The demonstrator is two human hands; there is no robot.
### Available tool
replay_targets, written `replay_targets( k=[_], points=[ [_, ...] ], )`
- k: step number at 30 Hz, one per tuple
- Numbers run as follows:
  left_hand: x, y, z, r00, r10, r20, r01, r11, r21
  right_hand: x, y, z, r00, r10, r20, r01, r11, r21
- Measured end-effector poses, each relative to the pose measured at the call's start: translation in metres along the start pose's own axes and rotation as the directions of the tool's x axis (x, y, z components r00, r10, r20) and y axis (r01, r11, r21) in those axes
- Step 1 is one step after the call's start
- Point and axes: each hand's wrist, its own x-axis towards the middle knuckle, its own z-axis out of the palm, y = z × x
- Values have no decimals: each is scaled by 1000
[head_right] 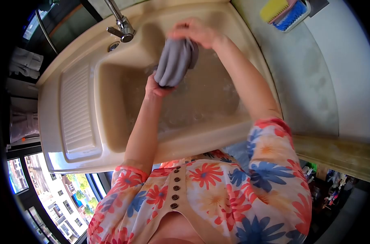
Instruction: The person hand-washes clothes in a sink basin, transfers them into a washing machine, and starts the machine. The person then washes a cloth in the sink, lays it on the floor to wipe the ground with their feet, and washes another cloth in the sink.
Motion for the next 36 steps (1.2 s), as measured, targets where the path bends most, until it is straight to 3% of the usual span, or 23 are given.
replay_targets(
  k=[1, 2, 3, 4, 5, 6, 7, 8, 9, 11, 12, 14, 15, 17, 18, 21, 22, 25, 26, 29, 34, 36],
  points=[
    [-5, -5, 7, 1000, 17, -6, -17, 999, 28, 20, 13, -17, 984, 20, -175, -30, 998, -58],
    [-8, -7, 12, 999, 35, -9, -35, 998, 58, 32, 43, -26, 964, -12, -267, -110, 892, -438],
    [-9, -6, 16, 999, 53, -12, -51, 994, 93, 40, 73, -31, 935, -80, -345, -215, 645, -733],
    [-3, -5, 12, 998, 62, -1, -62, 993, 98, 35, 86, -21, 968, 4, -250, -141, 834, -534],
    [-2, -6, 13, 998, 59, -4, -59, 997, 40, 15, 62, 3, 995, 50, -82, -76, 931, -356],
    [-1, -8, 15, 998, 56, -9, -56, 998, -22, 4, 68, 16, 994, -22, 111, 65, 915, -397],
    [5, -9, 10, 999, 28, 26, -27, 999, -22, -11, 57, 33, 956, -89, 280, 244, 771, -588],
    [11, -9, 6, 998, 0, 60, 2, 1000, -21, -17, 61, 41, 932, -55, 358, 295, 687, -664],
    [7, -9, 9, 998, -13, 66, 12, 1000, 5, -26, 58, 54, 957, 38, 286, 235, 472, -850],
    [-1, -13, 16, 996, -35, 80, 31, 998, 59, -24, 55, 57, 979, -4, 206, 189, 424, -886],
    [3, -16, 13, 997, -33, 74, 31, 999, 35, -20, 62, 54, 971, -63, 230, 232, 484, -844],
    [-3, -15, 16, 999, -29, 18, 25, 982, 187, -12, 76, 47, 948, -182, 262, 319, 591, -741],
    [-6, -14, 17, 1000, -26, -11, 28, 966, 258, -12, 81, 42, 970, -144, 195, 242, 651, -719],
    [-2, -11, 11, 977, -116, 180, 77, 975, 211, -15, 70, 39, 996, -46, 71, 81, 755, -651],
    [-1, -10, 9, 950, -150, 276, 100, 977, 187, -19, 66, 40, 989, -147, 2, 116, 767, -631],
    [-4, -15, 13, 977, -211, 20, 207, 970, 128, -30, 38, 48, 980, -191, -49, 135, 831, -539],
    [-3, -16, 10, 977, -212, 23, 205, 963, 175, -33, 33, 53, 958, -285, -9, 220, 760, -612],
    [1, -14, 4, 978, -40, 205, 48, 998, -32, -48, 35, 72, 873, -439, 210, 452, 570, -686],
    [-5, -10, 5, 956, 8, 294, -9, 1000, 4, -54, 37, 78, 819, -490, 300, 548, 513, -661],
    [-4, -3, 2, 973, 63, 222, -66, 998, 5, -74, 36, 89, 848, -425, 318, 523, 572, -631],
    [5, 3, 4, 937, 115, 329, -51, 979, -197, -86, 21, 82, 877, -366, 311, 481, 690, -541],
    [8, 5, 4, 928, 107, 357, -39, 980, -194, -86, 9, 73, 906, -298, 301, 416, 762, -496]
  ],
)
